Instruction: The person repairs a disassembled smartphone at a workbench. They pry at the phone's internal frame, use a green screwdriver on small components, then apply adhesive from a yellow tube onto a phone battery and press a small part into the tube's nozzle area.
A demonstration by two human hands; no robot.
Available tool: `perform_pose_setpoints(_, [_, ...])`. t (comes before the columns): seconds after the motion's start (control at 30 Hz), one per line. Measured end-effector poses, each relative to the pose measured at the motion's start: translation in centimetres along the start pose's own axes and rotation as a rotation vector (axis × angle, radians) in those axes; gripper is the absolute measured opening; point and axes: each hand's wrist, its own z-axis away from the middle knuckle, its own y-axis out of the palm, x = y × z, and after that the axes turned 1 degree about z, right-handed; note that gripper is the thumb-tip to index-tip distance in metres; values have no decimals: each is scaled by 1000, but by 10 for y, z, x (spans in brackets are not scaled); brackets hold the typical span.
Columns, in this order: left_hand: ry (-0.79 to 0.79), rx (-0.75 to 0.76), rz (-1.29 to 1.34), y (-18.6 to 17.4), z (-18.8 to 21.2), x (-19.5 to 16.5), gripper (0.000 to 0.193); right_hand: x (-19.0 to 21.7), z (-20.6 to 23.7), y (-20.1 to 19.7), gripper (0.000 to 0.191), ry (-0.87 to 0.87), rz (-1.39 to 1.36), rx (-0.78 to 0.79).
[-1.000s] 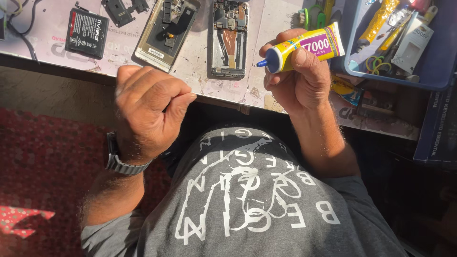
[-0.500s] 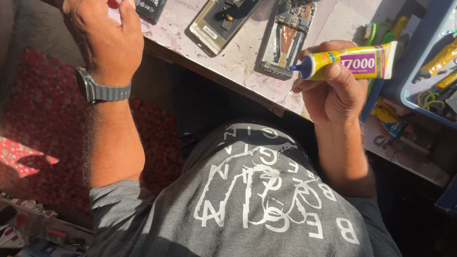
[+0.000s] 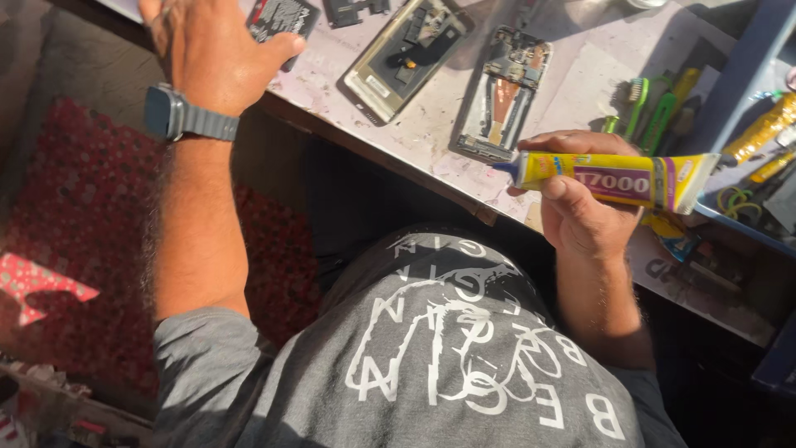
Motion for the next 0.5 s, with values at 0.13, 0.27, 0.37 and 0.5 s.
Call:
perform_pose_setpoints(0.13, [-115, 200, -82, 6, -8, -4, 67, 6, 6, -7, 33, 71, -32, -7])
perform_pose_setpoints(0.27, [-524, 433, 546, 35, -6, 8, 44, 13, 11, -10, 33, 68, 70, -2])
perform_pose_setpoints(0.37, [-724, 442, 721, 49, 7, 19, 34, 18, 13, -8, 28, 96, 25, -9])
perform_pose_setpoints(0.5, [-731, 314, 971, 31, 20, 24, 33, 27, 9, -8, 25, 124, -167, -34])
